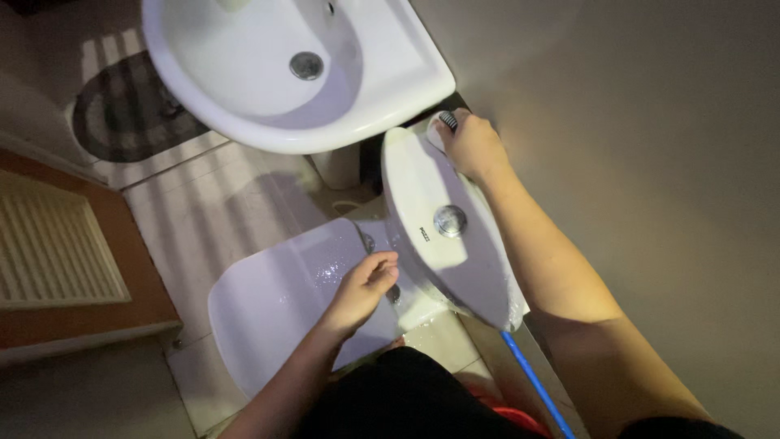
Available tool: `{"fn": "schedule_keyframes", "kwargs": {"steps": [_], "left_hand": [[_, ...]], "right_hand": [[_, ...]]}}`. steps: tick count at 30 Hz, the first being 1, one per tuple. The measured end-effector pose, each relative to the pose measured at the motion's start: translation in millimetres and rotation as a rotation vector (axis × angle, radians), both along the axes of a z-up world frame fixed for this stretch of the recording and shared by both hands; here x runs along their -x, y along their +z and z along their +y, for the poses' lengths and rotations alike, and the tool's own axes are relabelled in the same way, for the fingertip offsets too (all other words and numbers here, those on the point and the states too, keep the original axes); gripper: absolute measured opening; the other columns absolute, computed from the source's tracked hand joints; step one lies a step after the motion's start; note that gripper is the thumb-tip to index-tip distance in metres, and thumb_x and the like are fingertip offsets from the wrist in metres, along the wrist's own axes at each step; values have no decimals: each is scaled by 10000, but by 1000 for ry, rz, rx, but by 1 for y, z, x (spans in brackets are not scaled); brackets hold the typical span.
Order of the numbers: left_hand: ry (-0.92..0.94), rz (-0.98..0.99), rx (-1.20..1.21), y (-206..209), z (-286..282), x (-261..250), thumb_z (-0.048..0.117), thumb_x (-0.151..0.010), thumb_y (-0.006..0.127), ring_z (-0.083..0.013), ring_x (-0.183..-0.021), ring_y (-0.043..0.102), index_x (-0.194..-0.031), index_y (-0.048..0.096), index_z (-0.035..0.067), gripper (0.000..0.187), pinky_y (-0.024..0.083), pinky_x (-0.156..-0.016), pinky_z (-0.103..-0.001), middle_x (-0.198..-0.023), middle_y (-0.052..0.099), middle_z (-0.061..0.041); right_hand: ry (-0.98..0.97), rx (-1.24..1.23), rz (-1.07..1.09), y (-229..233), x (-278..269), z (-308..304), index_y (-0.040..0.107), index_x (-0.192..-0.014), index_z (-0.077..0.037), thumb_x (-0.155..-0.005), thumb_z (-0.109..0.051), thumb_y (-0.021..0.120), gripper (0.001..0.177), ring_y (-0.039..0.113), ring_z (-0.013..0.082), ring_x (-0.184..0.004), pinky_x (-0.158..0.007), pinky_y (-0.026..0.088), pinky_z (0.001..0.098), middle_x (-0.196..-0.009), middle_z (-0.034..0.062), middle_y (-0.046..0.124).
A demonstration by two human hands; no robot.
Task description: The person scoops water from a red bucket with a white scoop and pours it onto the closed toilet seat and tank. They then pour liquid from a blue bottle onto the seat and scrub the seat, lid, and tank with a green brush. The person continues scrubbing the exterior surfaces of the toilet.
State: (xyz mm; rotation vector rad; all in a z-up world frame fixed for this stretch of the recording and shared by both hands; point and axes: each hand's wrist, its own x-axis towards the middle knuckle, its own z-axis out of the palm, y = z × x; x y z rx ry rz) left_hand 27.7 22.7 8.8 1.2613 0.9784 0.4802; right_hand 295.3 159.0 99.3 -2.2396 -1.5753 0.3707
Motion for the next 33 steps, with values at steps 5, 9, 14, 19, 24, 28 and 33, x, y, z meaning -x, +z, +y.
{"fn": "schedule_keyframes", "kwargs": {"steps": [5, 9, 14, 19, 24, 28, 33], "left_hand": [[-2, 18, 55, 9, -5, -11, 266, -969, 629, -216, -1169, 664, -1359, 602, 70, 437, 522, -1003, -348, -1280, 707, -124], [-18, 0, 111, 15, -3, -14, 275, -983, 613, -214, -1187, 652, -1383, 576, 63, 454, 528, -1013, -339, -1318, 671, -117], [76, -60, 93, 6, -10, 5, 294, -980, 634, -221, -1233, 645, -1363, 595, 30, 467, 504, -1055, -338, -1316, 684, -133], [48, -9, 61, -6, -16, 14, 303, -981, 644, -227, -1211, 634, -1359, 617, 41, 460, 502, -1038, -346, -1290, 683, -126], [60, -15, 51, -3, -15, 13, 299, -966, 650, -223, -1194, 649, -1348, 626, 37, 464, 509, -1034, -352, -1260, 700, -125], [43, -51, 61, 6, -19, 11, 296, -976, 640, -208, -1205, 643, -1354, 609, 38, 458, 498, -1044, -343, -1273, 694, -111], [30, -51, 81, 13, -30, 30, 313, -984, 622, -204, -1251, 612, -1371, 600, 49, 469, 475, -1068, -347, -1326, 661, -109]], "right_hand": [[-78, -22, 37, 0, 8, -4, 675, -1099, -85, -952, -426, 643, 373, 687, 448, -937, -811, 530, 535, -962, 238, 724], [-64, 8, 69, -5, -6, -12, 675, -1096, -59, -971, -442, 643, 404, 697, 430, -950, -830, 539, 516, -989, 237, 724], [-69, -168, 96, -10, -7, -1, 688, -958, 32, -967, -414, 700, 447, 687, 440, -848, -727, 548, 487, -875, 277, 707], [-105, 192, 287, 7, -11, -9, 670, -901, 43, -982, -362, 622, 417, 666, 339, -557, -593, 528, 474, -637, 209, 644], [-116, 41, 83, 12, -2, -9, 691, -988, 25, -987, -391, 655, 417, 682, 346, -620, -641, 552, 468, -725, 231, 692], [-134, -1, 97, -1, 9, 9, 680, -1082, 27, -979, -403, 631, 445, 749, 390, -843, -816, 565, 460, -958, 248, 744], [-53, 57, -21, 2, -8, -14, 680, -1122, 15, -954, -396, 659, 445, 667, 451, -1001, -873, 519, 512, -1048, 281, 697]]}}
